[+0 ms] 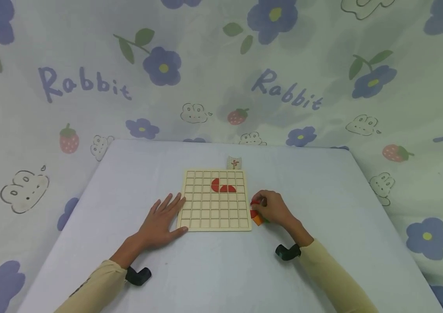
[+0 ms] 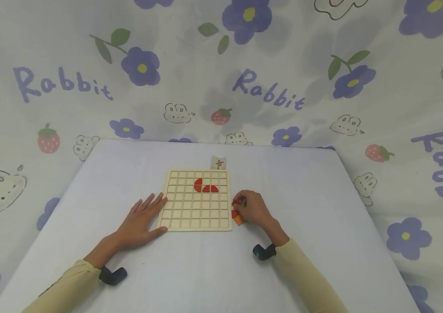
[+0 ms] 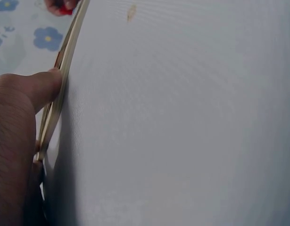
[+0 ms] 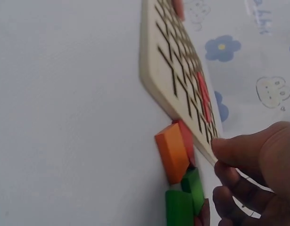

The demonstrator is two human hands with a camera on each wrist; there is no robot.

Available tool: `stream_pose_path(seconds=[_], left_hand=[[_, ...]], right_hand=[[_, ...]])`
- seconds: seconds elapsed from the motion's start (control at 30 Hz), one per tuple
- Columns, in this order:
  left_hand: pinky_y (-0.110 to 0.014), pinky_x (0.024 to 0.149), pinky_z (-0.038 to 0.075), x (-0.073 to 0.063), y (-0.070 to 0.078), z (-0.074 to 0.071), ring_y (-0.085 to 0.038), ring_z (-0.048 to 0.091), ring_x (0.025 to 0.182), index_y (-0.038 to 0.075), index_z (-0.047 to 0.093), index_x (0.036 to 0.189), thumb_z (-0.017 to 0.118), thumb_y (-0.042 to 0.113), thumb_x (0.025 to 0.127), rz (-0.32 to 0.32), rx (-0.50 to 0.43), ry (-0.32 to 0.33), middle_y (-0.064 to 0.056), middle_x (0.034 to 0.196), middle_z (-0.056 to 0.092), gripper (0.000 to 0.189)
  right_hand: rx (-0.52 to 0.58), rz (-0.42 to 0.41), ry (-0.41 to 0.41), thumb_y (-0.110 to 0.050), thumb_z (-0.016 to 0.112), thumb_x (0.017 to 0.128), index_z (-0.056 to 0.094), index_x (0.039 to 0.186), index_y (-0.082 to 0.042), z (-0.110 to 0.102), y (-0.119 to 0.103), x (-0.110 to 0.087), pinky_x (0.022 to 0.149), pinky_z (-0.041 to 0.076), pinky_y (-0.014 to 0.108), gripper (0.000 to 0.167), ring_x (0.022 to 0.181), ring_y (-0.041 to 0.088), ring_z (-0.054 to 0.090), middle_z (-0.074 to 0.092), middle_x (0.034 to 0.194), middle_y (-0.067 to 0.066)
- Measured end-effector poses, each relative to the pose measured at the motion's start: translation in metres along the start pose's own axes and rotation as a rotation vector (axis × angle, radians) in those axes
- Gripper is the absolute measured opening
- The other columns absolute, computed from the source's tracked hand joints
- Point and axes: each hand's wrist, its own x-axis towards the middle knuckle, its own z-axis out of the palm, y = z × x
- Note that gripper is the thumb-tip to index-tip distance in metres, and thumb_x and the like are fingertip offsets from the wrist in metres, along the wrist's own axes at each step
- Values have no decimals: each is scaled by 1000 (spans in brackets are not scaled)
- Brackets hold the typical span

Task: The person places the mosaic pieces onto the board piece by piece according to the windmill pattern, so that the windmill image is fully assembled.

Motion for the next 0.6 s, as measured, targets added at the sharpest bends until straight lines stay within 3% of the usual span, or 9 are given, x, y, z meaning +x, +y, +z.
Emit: stream_pose_path(seconds=[0.23,0.4,0.6], left_hand=[[-58,113,10,-1,0,1,-34,12,148,9,27,156,54,63,91,-16,19,-18,-10,162,21,89],[-58,113,11,-1,1,1,-33,12,148,9,27,156,53,63,91,-17,18,-22,-10,162,20,89],[-59,113,12,-2,1,2,-35,15,147,9,28,156,55,61,91,-3,20,-5,-10,161,22,88]], right_hand=[[129,-6,75,-12,73,89,73,100,-8,-6,1,7,70,51,32,12,78,18,59,69,90,-2],[219,25,95,-15,72,90,74,102,-7,-7,2,10,77,53,36,14,84,21,61,70,95,0],[254,-10,97,-11,67,94,74,106,-5,-5,-3,13,86,54,37,16,93,19,66,70,102,2]])
